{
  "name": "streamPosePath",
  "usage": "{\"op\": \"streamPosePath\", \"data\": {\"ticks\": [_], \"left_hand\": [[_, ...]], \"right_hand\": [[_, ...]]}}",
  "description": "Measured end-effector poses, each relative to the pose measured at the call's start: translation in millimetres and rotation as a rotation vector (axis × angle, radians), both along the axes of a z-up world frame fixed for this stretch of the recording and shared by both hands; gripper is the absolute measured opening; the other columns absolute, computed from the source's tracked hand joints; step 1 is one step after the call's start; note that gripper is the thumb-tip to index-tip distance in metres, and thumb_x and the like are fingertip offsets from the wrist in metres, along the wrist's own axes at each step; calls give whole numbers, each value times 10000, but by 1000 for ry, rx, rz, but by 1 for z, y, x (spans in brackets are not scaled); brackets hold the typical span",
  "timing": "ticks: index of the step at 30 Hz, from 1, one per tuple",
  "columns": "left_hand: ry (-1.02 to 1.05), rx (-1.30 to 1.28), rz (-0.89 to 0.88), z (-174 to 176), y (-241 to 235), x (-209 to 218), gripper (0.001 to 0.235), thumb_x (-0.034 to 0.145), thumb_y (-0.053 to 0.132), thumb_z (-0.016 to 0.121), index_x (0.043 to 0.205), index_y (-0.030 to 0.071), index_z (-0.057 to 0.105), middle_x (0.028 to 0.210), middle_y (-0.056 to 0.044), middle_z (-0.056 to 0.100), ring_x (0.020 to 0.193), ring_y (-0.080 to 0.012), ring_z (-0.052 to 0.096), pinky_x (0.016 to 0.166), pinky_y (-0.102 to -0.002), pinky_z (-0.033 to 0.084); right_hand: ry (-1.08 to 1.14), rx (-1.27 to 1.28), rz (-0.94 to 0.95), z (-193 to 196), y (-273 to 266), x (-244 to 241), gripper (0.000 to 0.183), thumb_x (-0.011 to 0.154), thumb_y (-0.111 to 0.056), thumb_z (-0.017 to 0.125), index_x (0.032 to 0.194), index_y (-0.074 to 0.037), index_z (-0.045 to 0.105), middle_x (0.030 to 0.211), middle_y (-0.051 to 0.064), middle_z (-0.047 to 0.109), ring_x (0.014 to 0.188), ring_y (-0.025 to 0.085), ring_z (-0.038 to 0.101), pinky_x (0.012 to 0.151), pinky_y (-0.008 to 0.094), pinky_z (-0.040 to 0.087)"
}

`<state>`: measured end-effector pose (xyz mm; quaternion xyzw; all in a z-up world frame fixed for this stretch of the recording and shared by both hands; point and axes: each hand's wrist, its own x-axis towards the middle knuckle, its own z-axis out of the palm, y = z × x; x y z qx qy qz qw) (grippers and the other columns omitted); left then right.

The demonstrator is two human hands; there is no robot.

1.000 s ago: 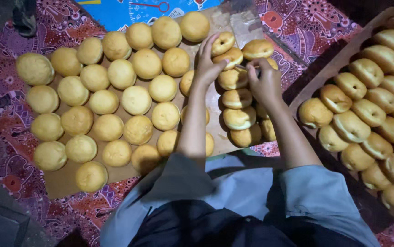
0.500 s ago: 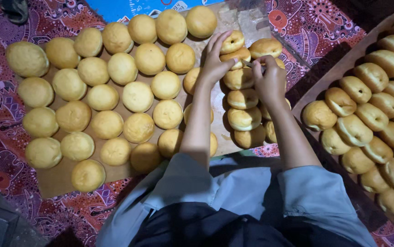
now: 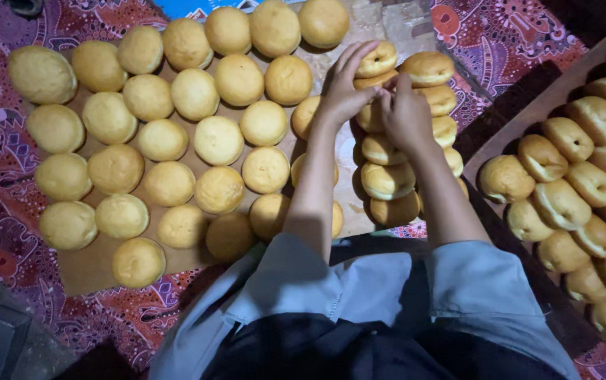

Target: The person sits on a patterned mat and repeatedly picks up round buns, cuts them horizontally with a knife, and places them into a crate. The task involves handling buns one at a time and using a knife to slice them open.

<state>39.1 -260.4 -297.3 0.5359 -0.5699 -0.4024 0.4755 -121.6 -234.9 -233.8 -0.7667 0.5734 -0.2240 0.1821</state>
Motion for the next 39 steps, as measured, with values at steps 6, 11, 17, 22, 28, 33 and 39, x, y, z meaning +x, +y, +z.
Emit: {"op": "streamPosePath", "data": {"ticks": [6,11,17,22,28,33,39], "left_hand": [[155,-3,32,-4,0,-5,798,755,34,819,1471,256,545,1632,-126,373,1544,-310,328,1265,-386,314],[170,-1,108,-1,6,-5,892,742,1,777,1538,225,441,1619,-145,353,1538,-328,301,1274,-396,269],[416,-42,160,-3,19,-21,972,753,-32,678,1619,164,283,1621,-164,355,1535,-332,322,1289,-409,261],[305,-57,198,-8,21,-25,959,757,-21,686,1610,162,289,1603,-178,345,1522,-333,311,1282,-414,256],[313,-51,188,-12,22,-24,954,769,-16,685,1614,165,280,1598,-180,336,1526,-334,307,1285,-416,257],[330,-66,180,-13,23,-25,967,777,-14,689,1626,180,268,1608,-178,320,1537,-332,305,1292,-416,263],[336,-42,177,-11,25,-25,999,754,-10,711,1617,193,251,1608,-181,279,1527,-338,270,1265,-422,261]], "right_hand": [[-302,38,23,7,-4,-21,204,957,-121,705,1100,-4,618,985,159,743,927,300,745,803,412,563],[-408,-65,-157,26,0,-54,83,965,-91,708,1007,-23,684,943,97,722,864,199,672,801,325,532],[-251,-62,-92,40,17,-61,166,938,-87,721,1082,-27,664,959,111,685,819,204,631,764,333,506],[-212,14,-56,52,18,-45,204,939,-101,710,1120,-39,640,984,140,701,855,248,685,783,371,531],[-67,-122,63,69,22,-35,137,923,-48,759,1041,-19,697,989,188,648,864,346,675,771,422,543],[-94,-186,51,69,17,-28,151,898,-28,811,1023,-19,728,1018,183,636,857,343,670,748,411,547],[-29,-344,187,58,11,-25,119,873,49,777,950,0,702,1112,149,663,1047,360,644,887,430,531]]}}
